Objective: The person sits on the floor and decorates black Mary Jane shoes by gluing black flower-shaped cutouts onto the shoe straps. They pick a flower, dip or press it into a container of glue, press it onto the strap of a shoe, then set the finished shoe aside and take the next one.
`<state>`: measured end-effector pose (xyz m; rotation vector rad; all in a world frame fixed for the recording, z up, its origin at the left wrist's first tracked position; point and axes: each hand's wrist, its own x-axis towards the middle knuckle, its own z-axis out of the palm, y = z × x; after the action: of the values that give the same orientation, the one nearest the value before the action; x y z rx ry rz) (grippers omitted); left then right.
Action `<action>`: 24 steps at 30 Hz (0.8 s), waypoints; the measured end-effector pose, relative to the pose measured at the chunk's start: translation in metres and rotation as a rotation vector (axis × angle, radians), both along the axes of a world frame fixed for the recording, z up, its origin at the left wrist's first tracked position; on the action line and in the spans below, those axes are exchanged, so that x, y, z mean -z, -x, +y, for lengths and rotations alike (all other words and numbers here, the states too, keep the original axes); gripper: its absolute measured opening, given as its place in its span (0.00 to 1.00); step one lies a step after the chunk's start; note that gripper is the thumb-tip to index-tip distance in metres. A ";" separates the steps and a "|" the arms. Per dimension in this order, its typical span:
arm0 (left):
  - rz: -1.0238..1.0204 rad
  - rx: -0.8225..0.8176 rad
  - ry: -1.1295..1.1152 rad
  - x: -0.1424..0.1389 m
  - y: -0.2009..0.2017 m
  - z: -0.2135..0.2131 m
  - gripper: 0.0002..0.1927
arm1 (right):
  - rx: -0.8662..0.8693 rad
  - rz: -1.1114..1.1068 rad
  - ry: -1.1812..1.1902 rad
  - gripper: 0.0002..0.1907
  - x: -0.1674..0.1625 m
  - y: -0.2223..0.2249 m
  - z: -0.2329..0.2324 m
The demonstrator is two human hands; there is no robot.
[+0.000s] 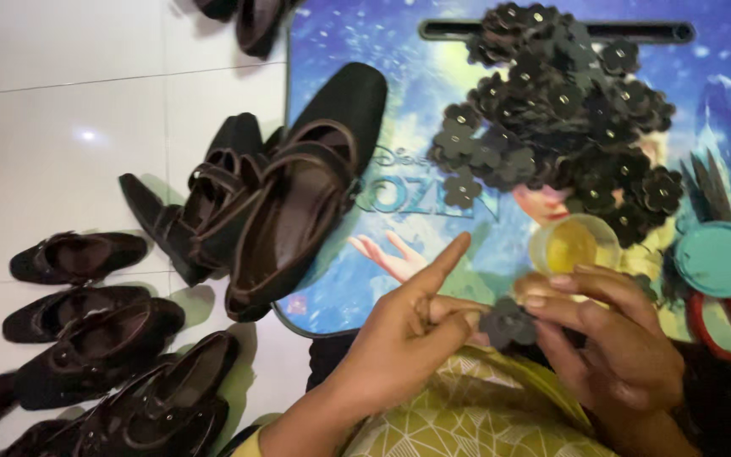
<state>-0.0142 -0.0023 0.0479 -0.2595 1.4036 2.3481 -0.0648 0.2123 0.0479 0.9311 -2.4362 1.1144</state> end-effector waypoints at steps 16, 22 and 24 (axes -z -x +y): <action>0.620 0.085 1.690 -0.050 0.099 -0.143 0.14 | 0.088 -0.221 0.107 0.37 0.018 -0.008 0.012; 0.217 -0.244 1.499 -0.066 0.082 -0.144 0.17 | -0.029 -0.295 -0.022 0.45 0.019 0.008 0.034; 0.049 -0.214 1.260 -0.061 0.069 -0.137 0.22 | -0.014 -0.279 -0.131 0.47 0.011 0.012 0.036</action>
<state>-0.0828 -0.1388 0.1087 -0.6879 2.7825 1.2490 -0.0765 0.2483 0.0368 0.8827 -2.7598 1.1700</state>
